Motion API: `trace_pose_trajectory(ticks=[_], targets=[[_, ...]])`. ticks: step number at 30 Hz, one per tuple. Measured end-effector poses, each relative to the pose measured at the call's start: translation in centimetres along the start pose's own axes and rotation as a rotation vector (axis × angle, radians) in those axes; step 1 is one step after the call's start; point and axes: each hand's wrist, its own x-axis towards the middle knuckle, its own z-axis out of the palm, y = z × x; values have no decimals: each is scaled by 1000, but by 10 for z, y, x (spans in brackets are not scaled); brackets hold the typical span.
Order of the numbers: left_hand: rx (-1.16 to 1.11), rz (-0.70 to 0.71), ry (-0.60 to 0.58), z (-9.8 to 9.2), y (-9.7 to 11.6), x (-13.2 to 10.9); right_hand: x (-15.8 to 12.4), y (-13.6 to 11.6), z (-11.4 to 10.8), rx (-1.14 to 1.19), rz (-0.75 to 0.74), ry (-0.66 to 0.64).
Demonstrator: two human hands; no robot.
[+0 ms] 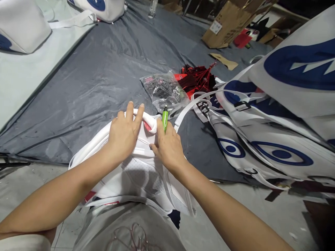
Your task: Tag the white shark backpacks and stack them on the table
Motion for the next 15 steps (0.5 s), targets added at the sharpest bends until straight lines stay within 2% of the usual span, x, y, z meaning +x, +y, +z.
trace_pose_trajectory(ticks=[5, 9, 15], targets=[[-4, -8, -2, -1, 2, -6, -5, 1, -1, 26, 11, 4], [20, -5, -46, -10, -4, -8, -8, -2, 2, 28, 36, 32], [0, 52, -316, -38, -25, 10, -11, -17, 5, 43, 46, 211]])
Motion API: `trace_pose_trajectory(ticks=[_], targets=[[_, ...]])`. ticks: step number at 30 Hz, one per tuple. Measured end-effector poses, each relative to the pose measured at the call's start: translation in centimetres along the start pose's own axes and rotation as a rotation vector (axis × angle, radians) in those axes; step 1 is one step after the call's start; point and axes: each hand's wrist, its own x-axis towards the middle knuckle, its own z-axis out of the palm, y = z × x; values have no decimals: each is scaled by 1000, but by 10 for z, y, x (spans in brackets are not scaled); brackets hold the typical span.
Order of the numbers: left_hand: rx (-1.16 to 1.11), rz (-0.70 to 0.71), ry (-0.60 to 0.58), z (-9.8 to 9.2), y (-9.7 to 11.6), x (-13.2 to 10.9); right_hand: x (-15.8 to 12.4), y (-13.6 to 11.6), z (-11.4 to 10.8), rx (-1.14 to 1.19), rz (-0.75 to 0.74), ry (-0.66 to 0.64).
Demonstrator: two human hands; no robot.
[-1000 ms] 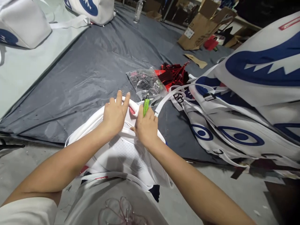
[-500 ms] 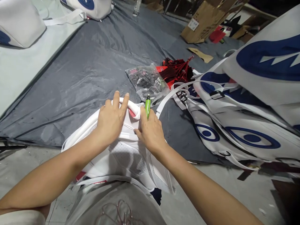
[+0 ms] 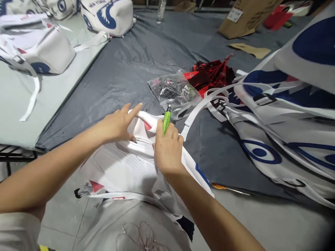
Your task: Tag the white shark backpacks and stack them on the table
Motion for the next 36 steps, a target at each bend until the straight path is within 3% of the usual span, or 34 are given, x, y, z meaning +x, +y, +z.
trace_pose_trajectory(ticks=[3, 7, 10, 12, 15, 19, 25, 30, 36], targets=[[-55, -36, 6, 1, -3, -3, -6, 0, -1, 13, -9, 35], [-270, -74, 274, 26, -5, -21, -12, 8, 2, 37, -95, 177], [-382, -63, 358, 39, -10, -32, -5, 4, 4, 61, -298, 264], [-416, -41, 329, 39, -14, -34, 8, -7, 3, 66, -437, 240], [-437, -17, 228, 34, -20, -29, 29, -29, 2, 53, -528, 147], [-426, -97, 121, 31, -27, -23, 44, -42, 4, 99, -522, 75], [-327, -130, 29, 30, -25, -10, 54, -34, 17, 204, -509, 63], [-247, -172, 86, 37, -23, 0, 61, -29, 24, 233, -477, 45], [-269, -123, 173, 47, -26, -7, 54, -21, 28, 306, -497, 116]])
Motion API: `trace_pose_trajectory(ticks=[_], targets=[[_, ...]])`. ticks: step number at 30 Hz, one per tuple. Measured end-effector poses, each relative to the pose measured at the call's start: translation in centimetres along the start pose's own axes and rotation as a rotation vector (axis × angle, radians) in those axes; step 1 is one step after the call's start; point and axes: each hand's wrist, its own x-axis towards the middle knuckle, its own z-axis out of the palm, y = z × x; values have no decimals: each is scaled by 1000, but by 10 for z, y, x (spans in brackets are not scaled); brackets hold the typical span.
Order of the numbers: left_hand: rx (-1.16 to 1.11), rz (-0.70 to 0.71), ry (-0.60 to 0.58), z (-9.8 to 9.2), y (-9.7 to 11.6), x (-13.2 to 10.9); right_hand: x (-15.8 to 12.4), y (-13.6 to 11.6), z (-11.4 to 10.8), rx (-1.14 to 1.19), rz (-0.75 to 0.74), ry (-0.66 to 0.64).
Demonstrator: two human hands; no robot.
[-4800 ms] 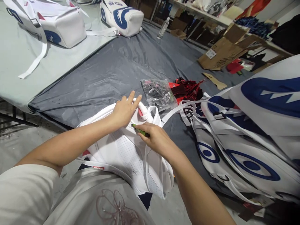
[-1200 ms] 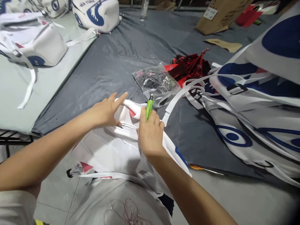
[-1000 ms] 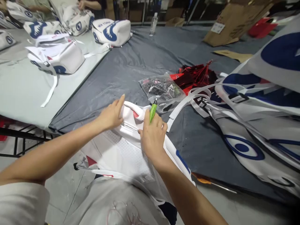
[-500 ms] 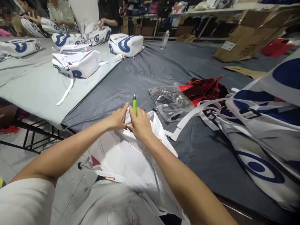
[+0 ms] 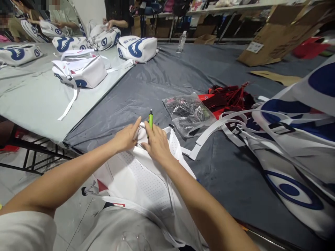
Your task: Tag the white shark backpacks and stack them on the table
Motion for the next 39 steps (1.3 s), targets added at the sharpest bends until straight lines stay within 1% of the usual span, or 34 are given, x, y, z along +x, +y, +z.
trace_pose_trajectory(ticks=[3, 5, 11, 16, 22, 26, 28, 29, 31, 33, 34, 36, 39], targets=[[-17, 6, 40, 4, -2, 0, -1, -4, 1, -49, 0, 5], [-30, 11, 40, 6, -3, 3, 1, -6, 1, -83, 16, -18], [-95, 45, 17, 5, -5, 10, 3, -1, 4, -53, 20, -43], [-196, 123, 26, 3, -16, 8, 3, 2, 3, -40, 25, -50], [-260, 139, 110, 4, -24, 2, 5, 0, 2, -38, -2, -20], [-269, 242, 231, 12, -28, 1, 15, -3, 4, -48, -119, 8], [-255, 260, 284, 18, -29, -2, 20, -2, 5, -34, -169, 5], [-221, 233, 306, 20, -27, -5, 21, -1, 6, -19, -175, 5], [-120, 116, 319, 24, -23, -12, 22, 3, 6, 14, -163, 12], [-66, -6, 289, 25, -19, -19, 22, 6, 7, 41, -149, 14], [-77, -37, 265, 25, -18, -20, 22, 7, 8, 51, -146, 11], [-143, -34, 221, 25, -18, -20, 24, 9, 9, 68, -138, 0], [-202, -5, 193, 26, -24, -11, 27, 11, 13, 75, -111, -16]])
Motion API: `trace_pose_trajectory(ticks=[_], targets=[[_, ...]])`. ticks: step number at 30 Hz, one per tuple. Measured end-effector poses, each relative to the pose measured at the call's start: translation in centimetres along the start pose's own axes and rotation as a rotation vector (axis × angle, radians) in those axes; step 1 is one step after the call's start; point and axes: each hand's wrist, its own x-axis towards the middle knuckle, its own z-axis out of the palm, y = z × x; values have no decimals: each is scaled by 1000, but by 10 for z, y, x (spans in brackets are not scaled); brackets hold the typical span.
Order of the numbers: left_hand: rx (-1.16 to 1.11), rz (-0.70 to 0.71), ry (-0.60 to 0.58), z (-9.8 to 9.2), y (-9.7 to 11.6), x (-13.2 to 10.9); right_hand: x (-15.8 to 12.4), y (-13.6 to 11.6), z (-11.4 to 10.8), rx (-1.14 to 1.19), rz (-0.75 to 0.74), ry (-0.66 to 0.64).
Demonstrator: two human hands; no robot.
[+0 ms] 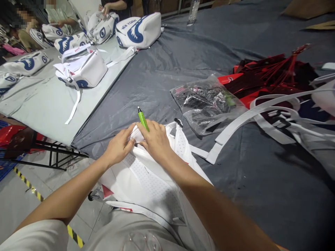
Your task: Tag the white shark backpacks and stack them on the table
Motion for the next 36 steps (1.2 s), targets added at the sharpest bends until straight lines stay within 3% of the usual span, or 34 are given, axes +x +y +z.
trace_pose_trajectory(ticks=[8, 11, 15, 19, 26, 31, 36], targets=[[14, 15, 3, 6, -7, 5, 2, 0, 8, 2, 45, 13], [-55, -38, -30, 2, -6, 9, 1, 0, 7, 3, 45, 17], [-102, -181, -255, -13, 1, 29, 2, 1, 8, 3, 57, 19], [63, -304, -431, -23, 14, 44, 2, 1, 8, 7, 68, 31], [255, -305, -348, -15, 37, 45, 0, -1, 7, -34, 46, 36], [320, -295, -399, -16, 47, 52, 4, 0, 9, -55, 60, 35], [294, -210, -313, -16, 38, 41, -15, 3, -18, 13, 47, 102]])
